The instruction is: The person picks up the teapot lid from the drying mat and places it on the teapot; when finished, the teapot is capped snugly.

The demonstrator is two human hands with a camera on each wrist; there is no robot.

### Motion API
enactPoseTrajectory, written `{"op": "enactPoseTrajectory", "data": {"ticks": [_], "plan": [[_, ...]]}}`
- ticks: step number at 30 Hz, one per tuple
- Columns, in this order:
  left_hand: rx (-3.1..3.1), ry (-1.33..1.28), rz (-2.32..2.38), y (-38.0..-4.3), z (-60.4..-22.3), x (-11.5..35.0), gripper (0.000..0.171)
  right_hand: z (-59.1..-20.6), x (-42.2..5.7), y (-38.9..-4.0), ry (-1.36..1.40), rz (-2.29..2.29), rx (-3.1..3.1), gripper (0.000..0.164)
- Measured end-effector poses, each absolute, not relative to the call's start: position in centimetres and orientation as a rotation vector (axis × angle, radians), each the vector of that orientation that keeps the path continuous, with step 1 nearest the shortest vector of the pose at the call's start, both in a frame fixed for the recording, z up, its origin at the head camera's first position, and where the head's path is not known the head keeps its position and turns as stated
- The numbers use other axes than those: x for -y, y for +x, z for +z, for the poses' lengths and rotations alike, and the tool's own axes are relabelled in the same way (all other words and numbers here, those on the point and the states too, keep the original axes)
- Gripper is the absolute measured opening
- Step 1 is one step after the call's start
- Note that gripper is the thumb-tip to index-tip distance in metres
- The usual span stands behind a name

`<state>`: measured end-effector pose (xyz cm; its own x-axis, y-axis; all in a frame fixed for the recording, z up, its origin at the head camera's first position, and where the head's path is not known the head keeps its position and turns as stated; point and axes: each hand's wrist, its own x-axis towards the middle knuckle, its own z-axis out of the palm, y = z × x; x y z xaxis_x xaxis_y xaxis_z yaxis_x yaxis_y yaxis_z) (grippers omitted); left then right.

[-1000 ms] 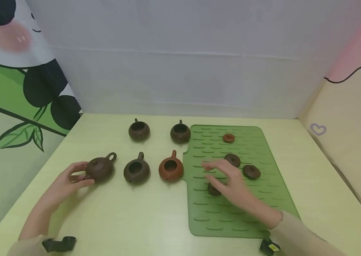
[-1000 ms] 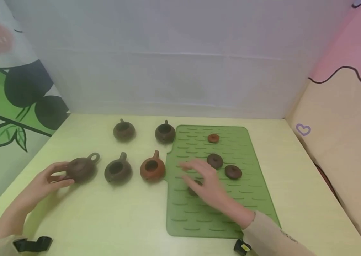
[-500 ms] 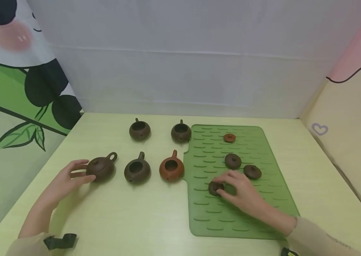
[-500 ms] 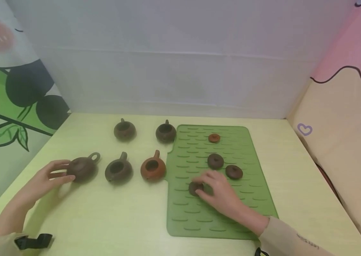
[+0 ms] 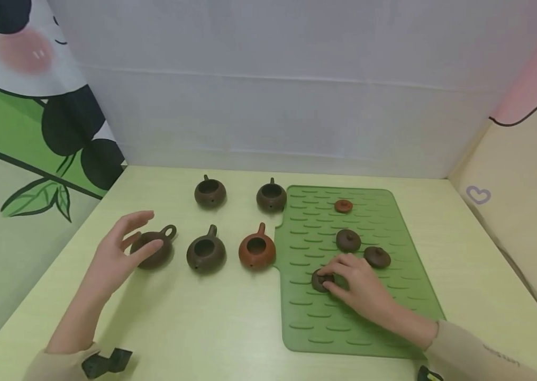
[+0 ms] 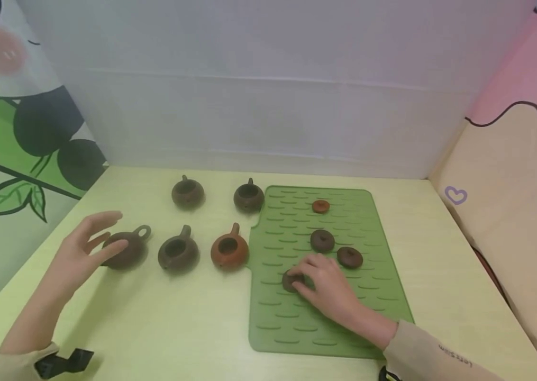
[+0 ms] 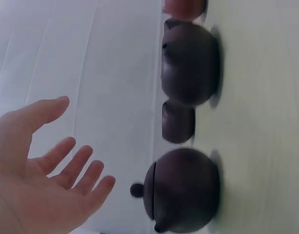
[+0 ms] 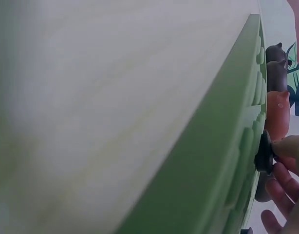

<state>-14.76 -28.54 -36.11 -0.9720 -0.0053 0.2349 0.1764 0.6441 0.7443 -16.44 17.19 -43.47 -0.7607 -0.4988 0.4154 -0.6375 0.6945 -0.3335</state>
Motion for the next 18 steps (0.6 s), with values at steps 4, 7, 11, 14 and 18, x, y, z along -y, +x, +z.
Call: {"op": "enactPoseTrajectory", "data": {"ticks": [4, 7, 11, 14, 18], "plan": [[2.702, -0.23, -1.28, -14.9, -36.8, 26.9, 0.064, -43.4, -17.2, -16.4, 0.895, 0.665, 2.63, 0.021], [2.76, -0.31, -1.273, -15.2, -37.8, 26.0, 0.066, -43.4, -17.2, -16.4, 0.895, 0.659, 2.639, 0.021], [2.803, -0.373, -1.292, -15.4, -39.3, 25.3, 0.073, -43.3, -17.2, -16.5, 0.901, 0.646, 2.649, 0.021], [2.814, -0.368, -1.32, -15.6, -40.2, 24.9, 0.077, -43.2, -17.2, -16.6, 0.909, 0.629, 2.649, 0.02], [2.843, -0.339, -1.349, -16.0, -40.9, 24.6, 0.08, -42.9, -17.2, -16.8, 0.943, 0.573, 2.626, 0.02]]}}
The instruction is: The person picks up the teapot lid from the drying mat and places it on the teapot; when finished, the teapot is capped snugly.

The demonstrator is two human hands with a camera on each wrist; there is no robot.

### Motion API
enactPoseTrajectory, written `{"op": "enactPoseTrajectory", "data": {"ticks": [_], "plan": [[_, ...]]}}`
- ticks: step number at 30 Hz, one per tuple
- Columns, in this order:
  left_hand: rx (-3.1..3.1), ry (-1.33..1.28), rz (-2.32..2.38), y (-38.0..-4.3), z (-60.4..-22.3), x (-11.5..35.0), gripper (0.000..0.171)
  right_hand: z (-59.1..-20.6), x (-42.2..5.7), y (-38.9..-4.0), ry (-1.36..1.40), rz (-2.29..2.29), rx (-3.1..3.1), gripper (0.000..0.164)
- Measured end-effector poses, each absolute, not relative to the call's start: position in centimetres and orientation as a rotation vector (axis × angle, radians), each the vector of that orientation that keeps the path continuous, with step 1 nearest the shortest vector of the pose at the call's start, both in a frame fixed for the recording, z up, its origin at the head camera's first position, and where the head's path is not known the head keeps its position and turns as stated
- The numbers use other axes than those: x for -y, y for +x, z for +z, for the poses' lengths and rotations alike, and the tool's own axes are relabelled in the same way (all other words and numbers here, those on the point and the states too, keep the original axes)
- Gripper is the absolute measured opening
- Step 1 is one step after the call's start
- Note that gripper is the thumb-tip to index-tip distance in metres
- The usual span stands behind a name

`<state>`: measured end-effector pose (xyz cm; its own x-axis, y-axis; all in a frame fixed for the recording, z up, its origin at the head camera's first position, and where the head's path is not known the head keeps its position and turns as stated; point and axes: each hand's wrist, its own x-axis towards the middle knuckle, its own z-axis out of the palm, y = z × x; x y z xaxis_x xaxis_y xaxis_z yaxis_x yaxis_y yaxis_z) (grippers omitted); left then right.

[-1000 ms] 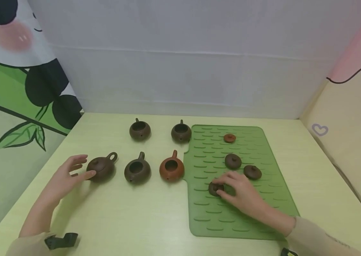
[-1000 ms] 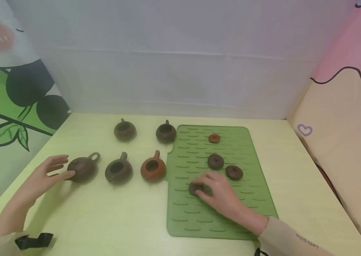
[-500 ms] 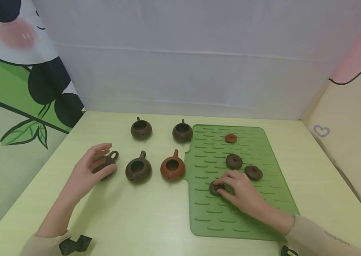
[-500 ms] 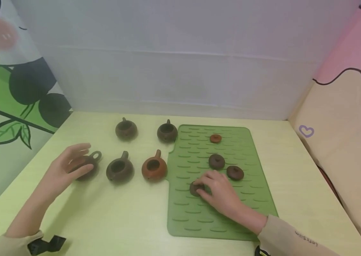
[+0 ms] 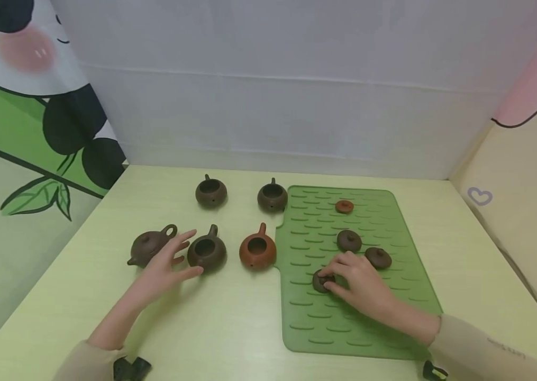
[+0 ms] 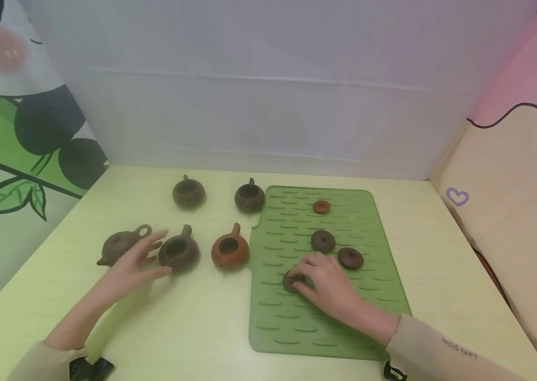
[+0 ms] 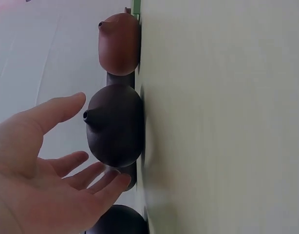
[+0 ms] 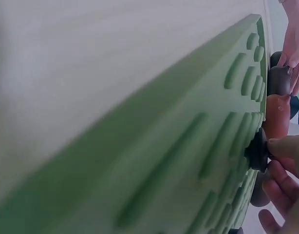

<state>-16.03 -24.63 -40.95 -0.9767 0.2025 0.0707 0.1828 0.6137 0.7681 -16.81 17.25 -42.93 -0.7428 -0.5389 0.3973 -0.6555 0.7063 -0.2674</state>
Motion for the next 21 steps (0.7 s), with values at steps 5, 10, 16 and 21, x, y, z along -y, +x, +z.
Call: {"op": "enactPoseTrajectory", "data": {"ticks": [5, 10, 16, 21], "plan": [[-2.75, 0.297, 1.351, -16.3, -41.5, 24.5, 0.081, -42.2, -17.2, -16.9, 0.989, 0.501, 2.62, 0.02], [-2.735, 0.283, 1.355, -16.5, -41.7, 24.6, 0.08, -40.9, -16.7, -16.9, 1.03, 0.461, 2.653, 0.018], [-2.728, 0.272, 1.356, -16.5, -41.7, 24.5, 0.076, -39.4, -15.8, -17.1, 1.085, 0.424, 2.624, 0.017], [-2.698, 0.273, 1.395, -16.6, -41.7, 24.5, 0.076, -38.1, -14.9, -17.7, 1.09, 0.445, 2.592, 0.018]]}}
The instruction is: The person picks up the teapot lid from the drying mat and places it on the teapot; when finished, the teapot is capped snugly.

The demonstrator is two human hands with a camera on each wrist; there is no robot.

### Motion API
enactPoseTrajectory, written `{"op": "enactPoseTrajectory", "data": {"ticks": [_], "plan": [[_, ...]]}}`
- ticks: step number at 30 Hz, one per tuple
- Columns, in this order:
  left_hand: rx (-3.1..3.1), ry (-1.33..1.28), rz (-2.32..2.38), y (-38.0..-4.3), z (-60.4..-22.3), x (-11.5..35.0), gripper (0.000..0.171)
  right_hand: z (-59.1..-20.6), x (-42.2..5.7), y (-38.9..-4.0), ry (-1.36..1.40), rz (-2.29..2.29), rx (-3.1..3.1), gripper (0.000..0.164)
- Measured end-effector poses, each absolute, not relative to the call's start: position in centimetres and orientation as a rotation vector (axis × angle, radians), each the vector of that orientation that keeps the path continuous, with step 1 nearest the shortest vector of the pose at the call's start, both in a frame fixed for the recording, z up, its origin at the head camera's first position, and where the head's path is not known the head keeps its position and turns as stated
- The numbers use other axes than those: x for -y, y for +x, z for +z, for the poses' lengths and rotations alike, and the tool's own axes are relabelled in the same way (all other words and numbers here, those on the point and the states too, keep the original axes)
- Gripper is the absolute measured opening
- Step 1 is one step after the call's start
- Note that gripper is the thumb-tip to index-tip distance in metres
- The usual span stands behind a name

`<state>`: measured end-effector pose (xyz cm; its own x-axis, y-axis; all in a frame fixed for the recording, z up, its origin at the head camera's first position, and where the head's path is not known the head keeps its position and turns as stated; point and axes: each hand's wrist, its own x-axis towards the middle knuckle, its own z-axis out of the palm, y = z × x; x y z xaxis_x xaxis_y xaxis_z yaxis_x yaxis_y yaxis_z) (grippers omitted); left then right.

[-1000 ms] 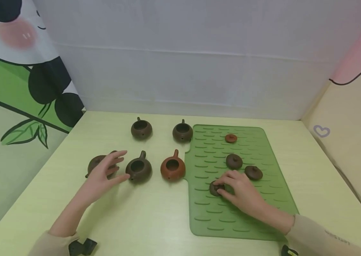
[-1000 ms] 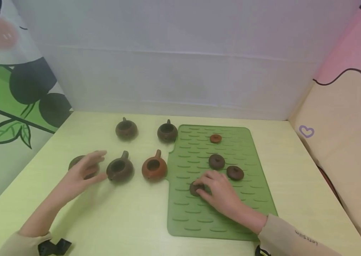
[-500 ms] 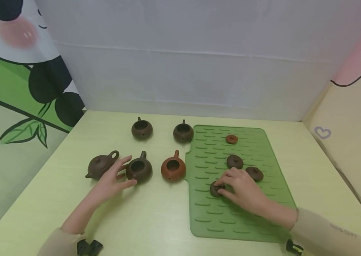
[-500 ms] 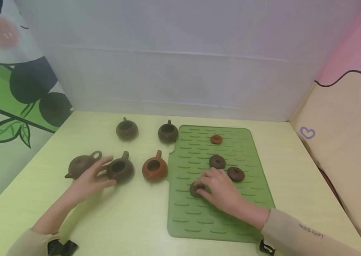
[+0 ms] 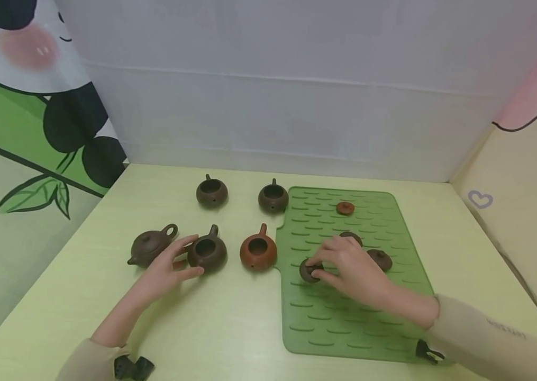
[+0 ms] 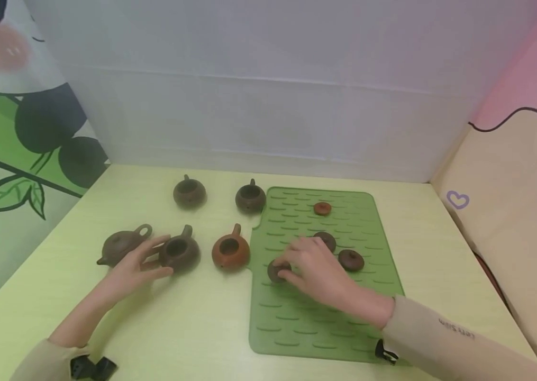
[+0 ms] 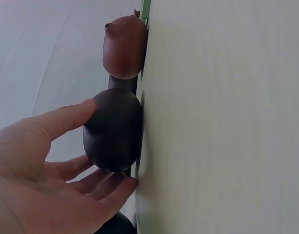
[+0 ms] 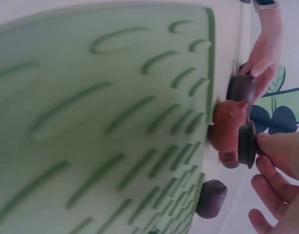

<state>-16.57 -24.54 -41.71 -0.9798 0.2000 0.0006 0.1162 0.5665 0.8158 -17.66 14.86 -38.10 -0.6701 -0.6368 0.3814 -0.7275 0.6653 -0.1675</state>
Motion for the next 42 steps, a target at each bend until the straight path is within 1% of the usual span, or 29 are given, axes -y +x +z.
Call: {"op": "enactPoseTrajectory", "data": {"ticks": [15, 25, 32, 42], "plan": [[-2.655, 0.271, 1.436, -16.5, -42.2, 25.0, 0.077, -33.6, -10.4, -20.2, 1.133, 0.602, 2.529, 0.018], [-2.654, 0.266, 1.435, -16.6, -42.1, 24.9, 0.075, -31.8, -6.5, -22.5, 1.12, 0.881, 2.375, 0.018], [-2.659, 0.239, 1.44, -16.3, -41.9, 24.9, 0.074, -32.1, -3.2, -23.7, 1.162, 1.007, 2.218, 0.017], [-2.663, 0.224, 1.432, -16.6, -41.9, 24.8, 0.075, -34.9, 0.3, -25.3, 1.109, 1.08, 2.253, 0.018]]}}
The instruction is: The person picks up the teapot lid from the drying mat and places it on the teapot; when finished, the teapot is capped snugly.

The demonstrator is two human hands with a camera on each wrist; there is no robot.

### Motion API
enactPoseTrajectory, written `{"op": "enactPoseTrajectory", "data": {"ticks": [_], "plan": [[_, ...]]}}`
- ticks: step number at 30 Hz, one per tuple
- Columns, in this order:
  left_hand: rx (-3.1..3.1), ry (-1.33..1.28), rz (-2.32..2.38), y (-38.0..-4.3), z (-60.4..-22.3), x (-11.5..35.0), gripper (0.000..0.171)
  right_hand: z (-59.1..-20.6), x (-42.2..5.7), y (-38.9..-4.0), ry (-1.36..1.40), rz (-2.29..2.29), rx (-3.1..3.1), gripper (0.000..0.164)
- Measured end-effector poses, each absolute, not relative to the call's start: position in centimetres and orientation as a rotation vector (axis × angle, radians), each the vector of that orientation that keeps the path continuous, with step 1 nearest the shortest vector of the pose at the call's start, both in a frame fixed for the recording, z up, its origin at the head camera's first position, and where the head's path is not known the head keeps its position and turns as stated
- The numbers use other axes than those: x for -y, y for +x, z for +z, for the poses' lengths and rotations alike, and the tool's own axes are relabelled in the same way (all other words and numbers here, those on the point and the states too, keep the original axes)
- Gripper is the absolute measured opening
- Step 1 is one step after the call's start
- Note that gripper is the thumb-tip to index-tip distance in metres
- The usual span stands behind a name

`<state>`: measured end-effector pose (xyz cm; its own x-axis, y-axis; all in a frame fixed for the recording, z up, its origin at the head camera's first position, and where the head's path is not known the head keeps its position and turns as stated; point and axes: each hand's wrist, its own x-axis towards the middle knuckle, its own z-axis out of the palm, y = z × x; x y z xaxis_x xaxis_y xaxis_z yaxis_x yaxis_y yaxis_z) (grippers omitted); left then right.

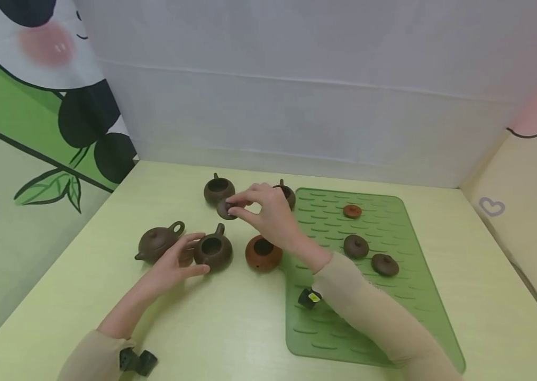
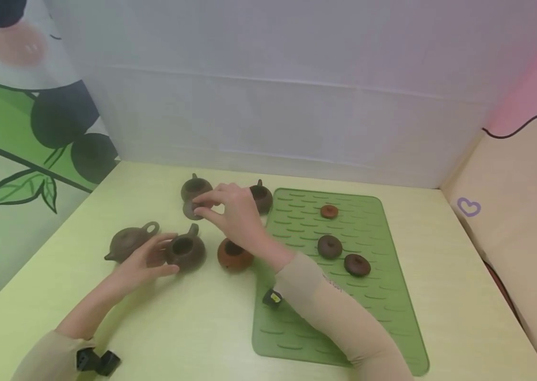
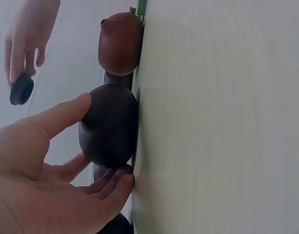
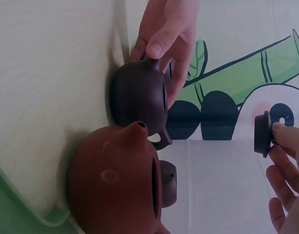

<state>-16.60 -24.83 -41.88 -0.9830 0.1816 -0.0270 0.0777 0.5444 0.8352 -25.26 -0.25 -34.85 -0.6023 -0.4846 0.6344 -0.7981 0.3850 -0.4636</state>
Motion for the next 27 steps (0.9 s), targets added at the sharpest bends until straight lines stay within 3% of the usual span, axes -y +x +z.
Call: {"op": "enactPoseTrajectory", "data": {"ticks": [27], "plan": [[-2.645, 0.174, 1.4, -16.8, -41.9, 24.6, 0.078, -40.3, 4.5, -25.3, 1.136, 1.035, 2.492, 0.018]]}}
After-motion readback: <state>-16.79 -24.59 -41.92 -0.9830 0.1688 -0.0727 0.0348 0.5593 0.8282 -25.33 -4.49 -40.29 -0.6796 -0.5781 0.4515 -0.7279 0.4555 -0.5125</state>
